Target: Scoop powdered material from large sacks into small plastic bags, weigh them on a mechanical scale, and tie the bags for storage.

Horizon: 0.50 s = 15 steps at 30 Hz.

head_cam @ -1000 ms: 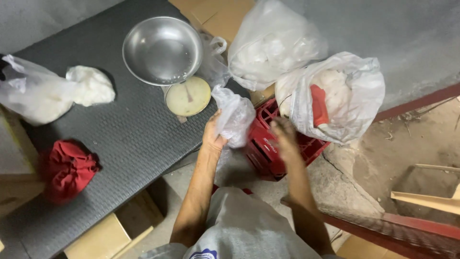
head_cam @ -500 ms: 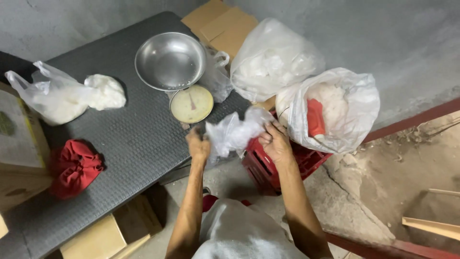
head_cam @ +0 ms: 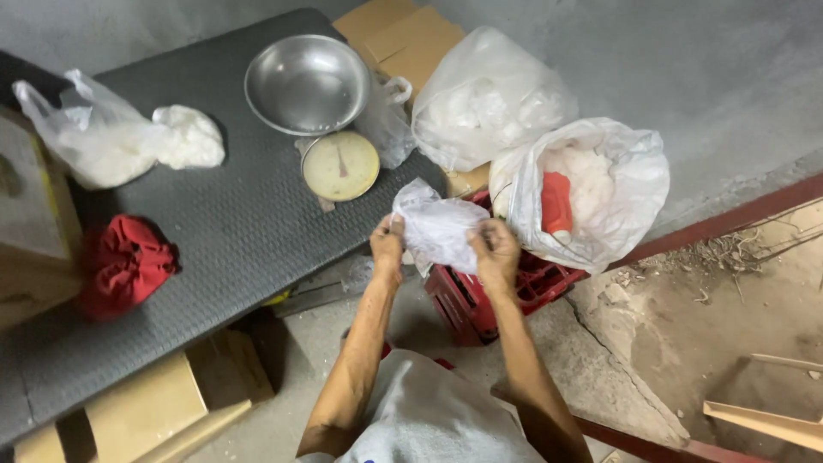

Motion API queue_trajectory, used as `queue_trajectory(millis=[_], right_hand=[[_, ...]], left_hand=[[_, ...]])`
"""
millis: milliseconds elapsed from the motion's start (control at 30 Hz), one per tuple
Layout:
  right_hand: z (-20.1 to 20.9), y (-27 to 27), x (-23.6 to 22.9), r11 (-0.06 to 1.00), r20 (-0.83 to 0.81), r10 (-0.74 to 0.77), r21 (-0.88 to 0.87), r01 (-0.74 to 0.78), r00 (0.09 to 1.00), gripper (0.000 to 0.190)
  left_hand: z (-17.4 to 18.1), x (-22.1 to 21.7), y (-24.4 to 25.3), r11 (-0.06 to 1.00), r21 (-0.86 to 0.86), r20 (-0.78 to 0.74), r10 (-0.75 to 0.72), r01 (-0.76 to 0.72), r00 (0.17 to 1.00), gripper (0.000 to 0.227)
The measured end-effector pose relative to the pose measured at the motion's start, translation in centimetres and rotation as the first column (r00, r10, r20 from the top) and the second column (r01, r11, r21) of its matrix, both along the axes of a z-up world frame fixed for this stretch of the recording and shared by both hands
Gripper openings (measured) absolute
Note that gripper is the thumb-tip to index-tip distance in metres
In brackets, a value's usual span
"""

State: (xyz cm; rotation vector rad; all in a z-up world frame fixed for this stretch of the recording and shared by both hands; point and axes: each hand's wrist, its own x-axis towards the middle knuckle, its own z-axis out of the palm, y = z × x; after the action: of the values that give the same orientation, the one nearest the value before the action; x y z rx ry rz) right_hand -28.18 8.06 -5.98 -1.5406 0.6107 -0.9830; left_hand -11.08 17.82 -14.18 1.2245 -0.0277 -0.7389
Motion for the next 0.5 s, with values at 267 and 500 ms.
queue_trajectory(millis=[267,500], right_hand=[[5.8,2.1,-6.3,0.81,-0.216,0.572,0.003,-0.586,0.791,0.01],[2.6,-0.8,-4.4,0.989,-0.187,0.099,0.129,-0.076,0.977,0.023]], left_hand=[[1.7,-1.8,1.2,0.821,-0.57,-0.198,-0.158,0.018,0.967,0.027],[2.9,-1.4,-2.4,0.858,-0.426,0.003,-0.317,0.288,0.949,0.033]])
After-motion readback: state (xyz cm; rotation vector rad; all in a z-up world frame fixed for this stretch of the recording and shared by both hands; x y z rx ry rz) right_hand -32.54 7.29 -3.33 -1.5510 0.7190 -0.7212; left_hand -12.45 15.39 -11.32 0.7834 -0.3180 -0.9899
